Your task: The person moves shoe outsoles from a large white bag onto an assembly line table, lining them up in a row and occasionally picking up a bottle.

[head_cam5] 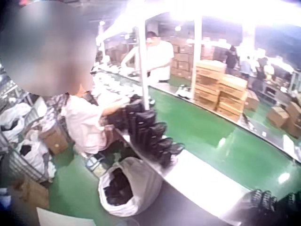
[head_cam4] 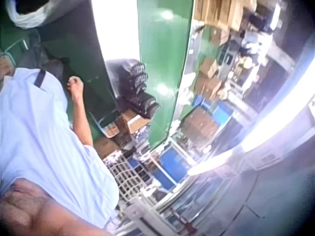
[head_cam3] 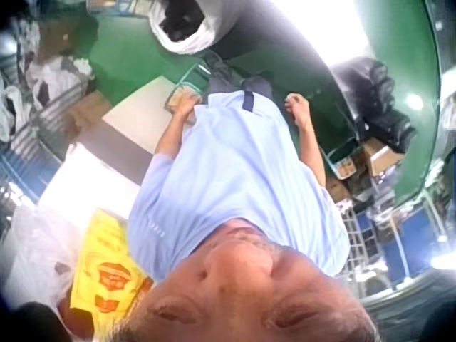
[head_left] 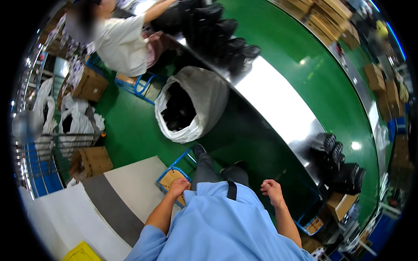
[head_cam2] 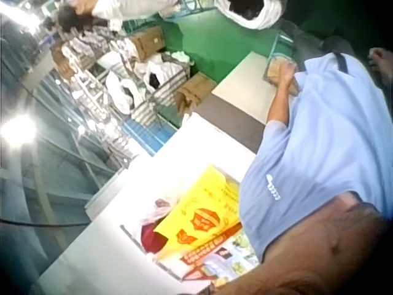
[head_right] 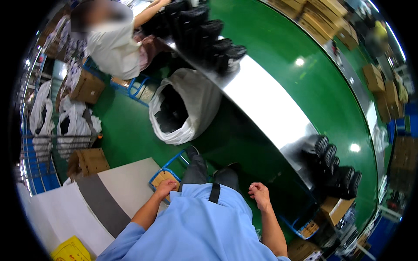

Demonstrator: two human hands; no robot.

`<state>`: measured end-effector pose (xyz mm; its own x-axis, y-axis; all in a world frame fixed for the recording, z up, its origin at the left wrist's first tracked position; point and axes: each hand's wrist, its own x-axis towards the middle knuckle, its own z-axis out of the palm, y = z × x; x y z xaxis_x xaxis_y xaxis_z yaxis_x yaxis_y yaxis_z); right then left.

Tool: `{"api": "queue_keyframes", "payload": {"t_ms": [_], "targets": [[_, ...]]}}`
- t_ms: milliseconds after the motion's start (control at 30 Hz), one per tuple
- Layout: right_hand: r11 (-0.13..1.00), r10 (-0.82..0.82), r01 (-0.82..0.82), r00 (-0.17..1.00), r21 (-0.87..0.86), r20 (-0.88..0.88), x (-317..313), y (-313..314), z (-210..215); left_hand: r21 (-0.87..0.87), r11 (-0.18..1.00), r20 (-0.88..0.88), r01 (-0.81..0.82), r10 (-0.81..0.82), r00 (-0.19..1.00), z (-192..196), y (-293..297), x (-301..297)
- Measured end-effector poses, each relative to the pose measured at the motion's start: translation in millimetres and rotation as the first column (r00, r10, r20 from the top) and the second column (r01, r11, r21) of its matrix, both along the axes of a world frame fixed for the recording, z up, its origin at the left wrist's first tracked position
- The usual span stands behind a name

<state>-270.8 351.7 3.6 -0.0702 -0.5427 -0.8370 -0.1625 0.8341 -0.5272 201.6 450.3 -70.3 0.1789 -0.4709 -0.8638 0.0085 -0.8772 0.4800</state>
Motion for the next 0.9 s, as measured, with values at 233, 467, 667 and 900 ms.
{"api": "queue_keyframes", "payload": {"t_ms": [233, 467, 667, 900], "targets": [[0.995, 0.090, -0.088, 0.995, 0.037, -0.050, 56.2, -33.9, -3.4, 0.160, 0.985, -0.130, -0.071, 0.092, 0.987, -6.6, 25.0, 48.8], [0.874, 0.483, -0.485, 0.857, 0.037, -0.181, 117.7, -82.0, -5.3, 0.102, 0.907, 0.019, -0.408, 0.408, 0.913, -28.2, 31.6, 106.9], [0.775, 0.632, -0.628, 0.763, 0.078, -0.134, 155.7, -175.5, -12.6, 0.012, 0.808, 0.065, -0.589, 0.587, 0.807, -19.4, 33.3, 94.6], [0.520, 0.833, -0.835, 0.542, -0.177, -0.109, 252.8, -309.3, -30.8, 0.046, 0.770, 0.088, -0.636, 0.632, 0.770, 2.3, 67.3, 38.3]]}}
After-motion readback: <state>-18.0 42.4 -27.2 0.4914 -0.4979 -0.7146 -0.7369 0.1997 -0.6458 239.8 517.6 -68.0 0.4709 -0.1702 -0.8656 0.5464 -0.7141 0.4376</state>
